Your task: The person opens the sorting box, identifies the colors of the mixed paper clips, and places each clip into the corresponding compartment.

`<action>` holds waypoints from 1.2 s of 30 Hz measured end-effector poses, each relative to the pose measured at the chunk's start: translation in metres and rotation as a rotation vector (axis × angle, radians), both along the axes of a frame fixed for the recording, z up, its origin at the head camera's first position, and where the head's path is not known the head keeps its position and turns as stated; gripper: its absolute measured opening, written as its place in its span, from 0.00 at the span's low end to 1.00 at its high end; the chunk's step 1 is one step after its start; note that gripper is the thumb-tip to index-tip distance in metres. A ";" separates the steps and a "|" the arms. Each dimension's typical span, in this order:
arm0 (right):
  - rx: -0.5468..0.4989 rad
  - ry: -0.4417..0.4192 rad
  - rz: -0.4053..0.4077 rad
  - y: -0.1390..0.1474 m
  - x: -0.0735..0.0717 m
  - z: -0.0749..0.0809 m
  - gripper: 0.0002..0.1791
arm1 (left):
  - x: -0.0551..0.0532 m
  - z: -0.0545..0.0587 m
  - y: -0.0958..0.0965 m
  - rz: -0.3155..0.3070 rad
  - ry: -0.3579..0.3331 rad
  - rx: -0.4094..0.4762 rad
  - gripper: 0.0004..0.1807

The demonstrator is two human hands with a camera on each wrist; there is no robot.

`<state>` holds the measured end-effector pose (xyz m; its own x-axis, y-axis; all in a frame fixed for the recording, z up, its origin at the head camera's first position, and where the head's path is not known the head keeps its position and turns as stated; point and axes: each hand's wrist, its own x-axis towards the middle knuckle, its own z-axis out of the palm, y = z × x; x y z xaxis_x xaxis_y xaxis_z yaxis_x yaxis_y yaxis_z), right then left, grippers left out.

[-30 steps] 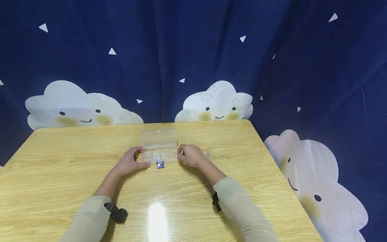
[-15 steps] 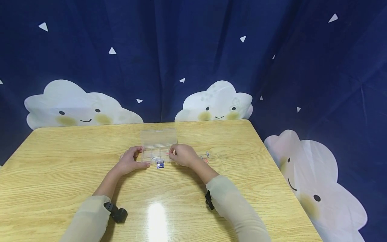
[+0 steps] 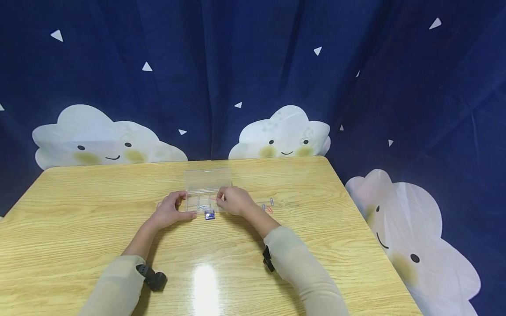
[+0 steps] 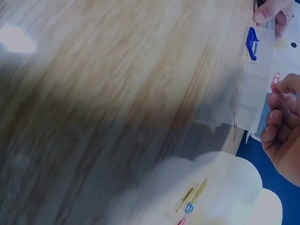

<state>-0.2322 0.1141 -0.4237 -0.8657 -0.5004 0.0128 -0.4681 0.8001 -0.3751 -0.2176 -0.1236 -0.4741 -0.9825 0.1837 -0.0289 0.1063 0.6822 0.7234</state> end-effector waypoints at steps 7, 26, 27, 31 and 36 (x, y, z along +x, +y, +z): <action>0.009 -0.012 -0.003 -0.002 0.000 -0.002 0.08 | 0.000 0.001 0.000 0.001 0.000 0.003 0.44; 0.005 -0.009 0.014 0.000 0.002 0.002 0.09 | 0.000 0.001 0.001 0.000 -0.008 0.007 0.43; 0.003 -0.006 0.011 0.002 0.002 0.002 0.09 | 0.000 0.001 0.001 0.001 -0.010 0.007 0.43; -0.003 -0.004 -0.007 0.009 0.001 0.003 0.08 | 0.000 0.001 0.000 0.004 -0.014 0.007 0.44; -0.010 -0.009 -0.030 0.019 0.001 0.004 0.08 | 0.001 0.001 0.000 0.002 -0.015 0.008 0.44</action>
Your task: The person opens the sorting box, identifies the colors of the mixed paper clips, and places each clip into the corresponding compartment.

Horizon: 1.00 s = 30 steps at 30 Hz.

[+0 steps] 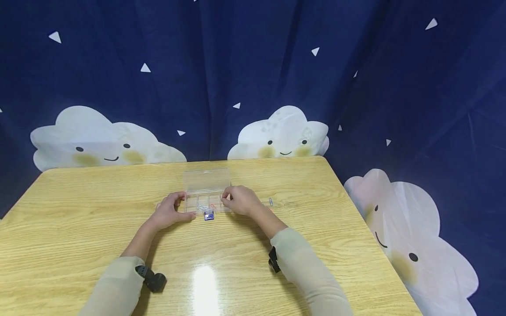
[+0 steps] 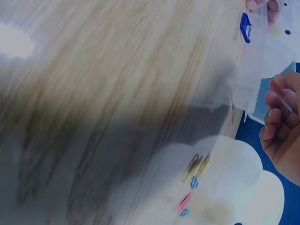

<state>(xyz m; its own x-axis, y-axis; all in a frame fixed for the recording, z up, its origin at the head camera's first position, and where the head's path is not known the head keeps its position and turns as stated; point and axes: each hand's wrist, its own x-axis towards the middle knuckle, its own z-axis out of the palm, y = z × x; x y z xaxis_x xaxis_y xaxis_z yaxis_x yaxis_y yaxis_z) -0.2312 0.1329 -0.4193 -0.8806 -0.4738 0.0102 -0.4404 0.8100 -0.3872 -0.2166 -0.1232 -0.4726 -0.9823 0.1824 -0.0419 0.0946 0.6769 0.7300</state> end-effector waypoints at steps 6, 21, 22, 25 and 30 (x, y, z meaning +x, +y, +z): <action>-0.005 0.018 -0.027 0.011 0.001 0.000 0.08 | 0.001 0.001 0.000 0.003 0.001 0.000 0.42; 0.013 -0.065 -0.118 0.055 0.006 0.003 0.10 | -0.001 -0.002 0.000 0.002 0.016 -0.004 0.42; 0.011 -0.066 -0.122 0.057 0.007 0.002 0.10 | -0.001 -0.002 0.000 0.002 0.014 -0.004 0.42; 0.008 -0.058 -0.123 0.065 0.009 0.000 0.11 | -0.001 -0.002 0.000 0.004 0.011 -0.002 0.41; -0.009 -0.060 -0.142 0.080 0.013 -0.004 0.11 | -0.001 -0.001 0.000 -0.004 0.008 -0.001 0.39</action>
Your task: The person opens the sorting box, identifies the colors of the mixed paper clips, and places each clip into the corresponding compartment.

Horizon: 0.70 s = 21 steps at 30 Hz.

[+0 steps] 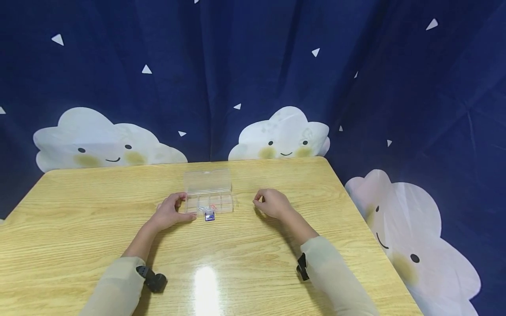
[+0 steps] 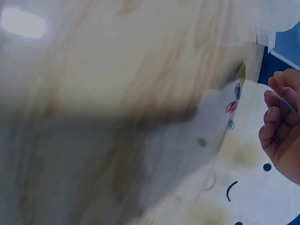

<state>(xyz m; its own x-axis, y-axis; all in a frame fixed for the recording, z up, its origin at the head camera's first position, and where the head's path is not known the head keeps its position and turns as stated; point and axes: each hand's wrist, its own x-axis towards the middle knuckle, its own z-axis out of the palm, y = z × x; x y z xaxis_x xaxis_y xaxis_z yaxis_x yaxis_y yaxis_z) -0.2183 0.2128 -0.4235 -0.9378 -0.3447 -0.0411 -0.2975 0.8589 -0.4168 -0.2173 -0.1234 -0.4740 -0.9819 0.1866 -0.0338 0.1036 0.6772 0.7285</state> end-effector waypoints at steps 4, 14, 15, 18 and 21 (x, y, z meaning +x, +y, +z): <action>-0.004 0.004 -0.022 0.011 0.003 -0.003 0.11 | 0.000 0.000 0.001 -0.001 -0.003 0.002 0.38; 0.002 -0.016 -0.056 0.037 0.008 -0.012 0.09 | 0.001 0.001 0.001 0.001 -0.008 0.002 0.41; 0.000 -0.014 -0.060 0.039 0.008 -0.012 0.09 | 0.001 0.001 0.001 0.001 -0.007 0.002 0.41; 0.013 -0.009 -0.063 0.044 0.010 -0.013 0.10 | 0.001 0.001 0.001 0.002 -0.004 0.003 0.41; 0.026 -0.008 -0.064 0.048 0.012 -0.013 0.10 | 0.001 0.001 0.000 0.003 -0.006 0.002 0.42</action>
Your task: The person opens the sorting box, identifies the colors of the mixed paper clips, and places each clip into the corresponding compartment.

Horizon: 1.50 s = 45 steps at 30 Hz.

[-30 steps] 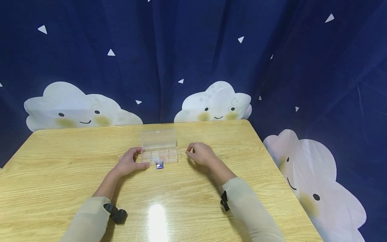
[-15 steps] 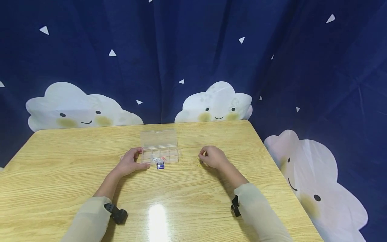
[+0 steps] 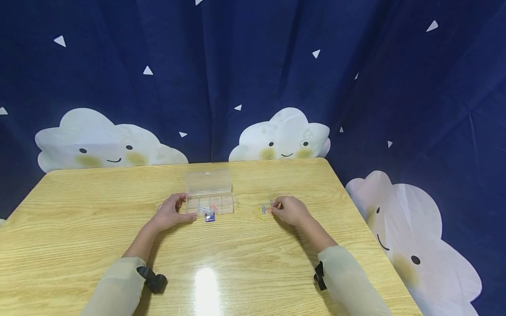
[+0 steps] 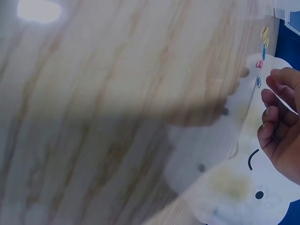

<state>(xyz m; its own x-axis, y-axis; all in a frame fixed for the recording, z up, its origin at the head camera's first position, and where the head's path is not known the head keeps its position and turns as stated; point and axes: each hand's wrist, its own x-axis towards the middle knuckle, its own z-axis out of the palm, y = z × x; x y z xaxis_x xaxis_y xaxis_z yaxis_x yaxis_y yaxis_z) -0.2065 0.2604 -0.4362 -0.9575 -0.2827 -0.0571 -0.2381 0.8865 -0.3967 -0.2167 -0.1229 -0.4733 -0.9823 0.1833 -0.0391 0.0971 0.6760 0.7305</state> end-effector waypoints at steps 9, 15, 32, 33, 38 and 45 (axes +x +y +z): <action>0.062 0.022 0.021 0.003 0.005 -0.001 0.09 | 0.000 0.000 0.000 -0.004 0.007 -0.006 0.39; 0.083 0.030 0.013 0.001 0.007 -0.001 0.10 | 0.000 0.000 0.000 -0.005 0.004 -0.008 0.40; 0.120 0.082 0.063 -0.005 0.006 -0.006 0.08 | 0.002 0.001 0.000 -0.002 0.004 0.003 0.43; 0.122 0.082 0.063 -0.006 0.006 -0.006 0.07 | 0.002 0.001 0.000 -0.002 0.004 0.001 0.44; 0.131 0.103 0.063 -0.008 0.005 -0.006 0.06 | 0.001 0.000 0.000 -0.003 0.001 -0.005 0.45; 0.108 0.090 0.057 -0.009 0.003 -0.004 0.08 | 0.001 0.001 0.000 -0.001 -0.004 -0.010 0.46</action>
<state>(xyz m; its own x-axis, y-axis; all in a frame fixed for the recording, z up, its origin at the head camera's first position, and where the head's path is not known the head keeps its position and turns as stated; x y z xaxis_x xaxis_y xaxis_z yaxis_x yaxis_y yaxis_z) -0.2033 0.2513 -0.4399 -0.9428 -0.3333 -0.0046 -0.3193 0.9072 -0.2741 -0.2159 -0.1229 -0.4728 -0.9820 0.1834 -0.0450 0.0944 0.6832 0.7241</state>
